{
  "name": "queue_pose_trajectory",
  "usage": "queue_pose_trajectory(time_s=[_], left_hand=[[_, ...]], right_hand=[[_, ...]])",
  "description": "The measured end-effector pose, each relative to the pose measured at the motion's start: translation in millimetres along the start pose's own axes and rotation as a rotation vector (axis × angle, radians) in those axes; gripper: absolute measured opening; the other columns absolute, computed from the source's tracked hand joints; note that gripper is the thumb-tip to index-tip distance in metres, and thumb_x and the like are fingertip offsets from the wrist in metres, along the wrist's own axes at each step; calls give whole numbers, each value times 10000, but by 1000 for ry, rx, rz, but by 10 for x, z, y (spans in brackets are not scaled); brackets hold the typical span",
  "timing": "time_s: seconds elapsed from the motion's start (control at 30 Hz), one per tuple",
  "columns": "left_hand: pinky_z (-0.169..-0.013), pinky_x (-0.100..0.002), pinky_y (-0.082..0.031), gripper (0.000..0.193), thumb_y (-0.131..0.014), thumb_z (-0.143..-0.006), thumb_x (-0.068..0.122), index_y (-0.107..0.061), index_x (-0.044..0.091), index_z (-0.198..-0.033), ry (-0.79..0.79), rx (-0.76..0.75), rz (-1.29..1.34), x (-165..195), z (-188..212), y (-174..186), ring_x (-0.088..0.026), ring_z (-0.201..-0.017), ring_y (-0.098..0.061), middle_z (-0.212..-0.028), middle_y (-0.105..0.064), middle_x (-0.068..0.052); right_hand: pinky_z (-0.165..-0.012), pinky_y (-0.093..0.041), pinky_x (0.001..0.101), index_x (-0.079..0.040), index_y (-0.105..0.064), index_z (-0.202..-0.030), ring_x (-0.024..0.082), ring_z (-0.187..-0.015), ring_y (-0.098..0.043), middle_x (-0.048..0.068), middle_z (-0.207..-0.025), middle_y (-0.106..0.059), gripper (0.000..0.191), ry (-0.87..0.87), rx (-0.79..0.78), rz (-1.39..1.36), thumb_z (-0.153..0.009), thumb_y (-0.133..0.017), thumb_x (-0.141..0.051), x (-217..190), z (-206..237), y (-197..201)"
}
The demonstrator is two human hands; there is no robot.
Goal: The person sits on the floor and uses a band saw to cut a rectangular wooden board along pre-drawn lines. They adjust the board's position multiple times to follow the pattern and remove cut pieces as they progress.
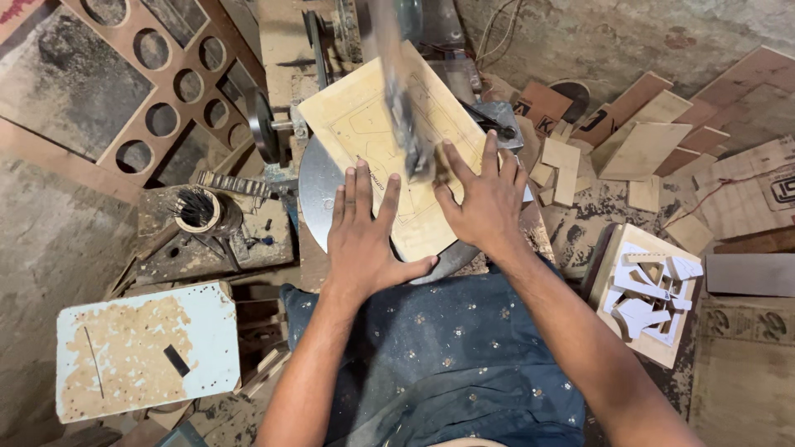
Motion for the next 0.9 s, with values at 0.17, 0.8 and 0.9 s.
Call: queue_pose_trajectory(time_s=[0.17, 0.8, 0.9], left_hand=[[-1218, -606, -222, 1238, -763, -625, 776, -387, 75, -1575, 1, -3, 10, -10, -15, 5, -530, -1522, -214, -1620, -197, -382], [-1212, -609, -188, 1244, -695, -660, 849, -379, 66, -1573, -11, -52, -74, -16, -8, -29, -526, -1519, -179, -1618, -182, -387], [-1221, -601, -190, 1244, -685, -660, 854, -376, 76, -1580, -4, -72, -86, -7, -21, -11, -513, -1529, -175, -1624, -178, -375]], right_hand=[[-1115, -247, 640, -257, -616, -1472, 538, -1352, -377, 397, -1569, -344, 596, 2, 7, 5, -923, -620, -489, 4, -5, -8], [-1061, -261, 682, -296, -558, -1529, 557, -1331, -369, 404, -1556, -323, 641, -11, -7, -27, -921, -597, -495, 13, -2, 4], [-1087, -241, 690, -277, -567, -1504, 561, -1378, -332, 394, -1588, -280, 619, -23, -68, -4, -941, -588, -533, 18, -20, -14]])
Point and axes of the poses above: each hand's wrist, its own z-axis away from the middle knuckle, its own y-axis out of the back of the hand, x = y × z, the point moved 4 cm from there along -z, towards the middle knuckle
